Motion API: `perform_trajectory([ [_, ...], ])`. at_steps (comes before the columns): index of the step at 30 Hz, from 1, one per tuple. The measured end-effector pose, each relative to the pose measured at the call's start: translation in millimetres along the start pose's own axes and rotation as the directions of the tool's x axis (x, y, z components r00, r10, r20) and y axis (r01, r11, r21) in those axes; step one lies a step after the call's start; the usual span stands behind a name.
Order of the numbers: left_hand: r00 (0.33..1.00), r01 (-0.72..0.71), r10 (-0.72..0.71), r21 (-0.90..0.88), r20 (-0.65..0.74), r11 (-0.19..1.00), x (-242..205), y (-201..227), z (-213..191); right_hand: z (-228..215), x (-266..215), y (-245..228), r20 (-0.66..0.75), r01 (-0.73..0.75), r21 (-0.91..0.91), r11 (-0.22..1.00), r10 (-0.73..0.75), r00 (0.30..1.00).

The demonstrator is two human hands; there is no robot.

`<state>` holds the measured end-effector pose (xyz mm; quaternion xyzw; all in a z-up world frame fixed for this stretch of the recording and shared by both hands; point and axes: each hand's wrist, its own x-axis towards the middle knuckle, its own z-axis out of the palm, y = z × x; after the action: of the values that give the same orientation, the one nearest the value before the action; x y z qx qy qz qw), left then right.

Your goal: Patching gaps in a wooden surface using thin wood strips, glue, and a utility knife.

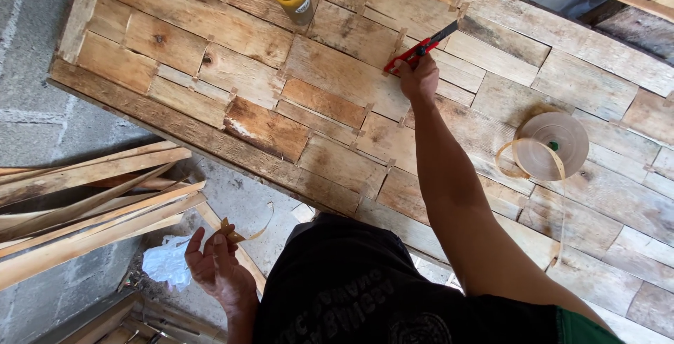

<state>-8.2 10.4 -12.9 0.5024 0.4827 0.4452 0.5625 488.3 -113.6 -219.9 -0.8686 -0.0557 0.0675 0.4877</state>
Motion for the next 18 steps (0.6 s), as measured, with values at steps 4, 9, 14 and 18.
perform_trajectory([
  [4, 1.0, 0.002, -0.002, -0.001, -0.01, 1.0, 2, 7, 9, 4, 1, -5, 0.02, -0.002, -0.02, 1.0, 0.003, 1.0],
  [9, 1.0, 0.008, -0.008, 0.036, -0.013, 0.999, 0, 8, 6, 5, 3, 10, -0.067, 0.058, 0.043, 0.997, -0.055, 0.996],
  [14, 0.999, -0.047, 0.047, -0.019, 0.003, 0.999, -1, -3, -8, 17, 8, 22, -0.053, 0.01, 0.445, 0.896, 0.016, 0.998],
  [18, 0.995, -0.091, 0.093, -0.045, 0.047, 0.995, -1, 0, -8, 0, 4, 16, 0.076, 0.153, 0.036, 0.988, -0.155, 0.985],
])
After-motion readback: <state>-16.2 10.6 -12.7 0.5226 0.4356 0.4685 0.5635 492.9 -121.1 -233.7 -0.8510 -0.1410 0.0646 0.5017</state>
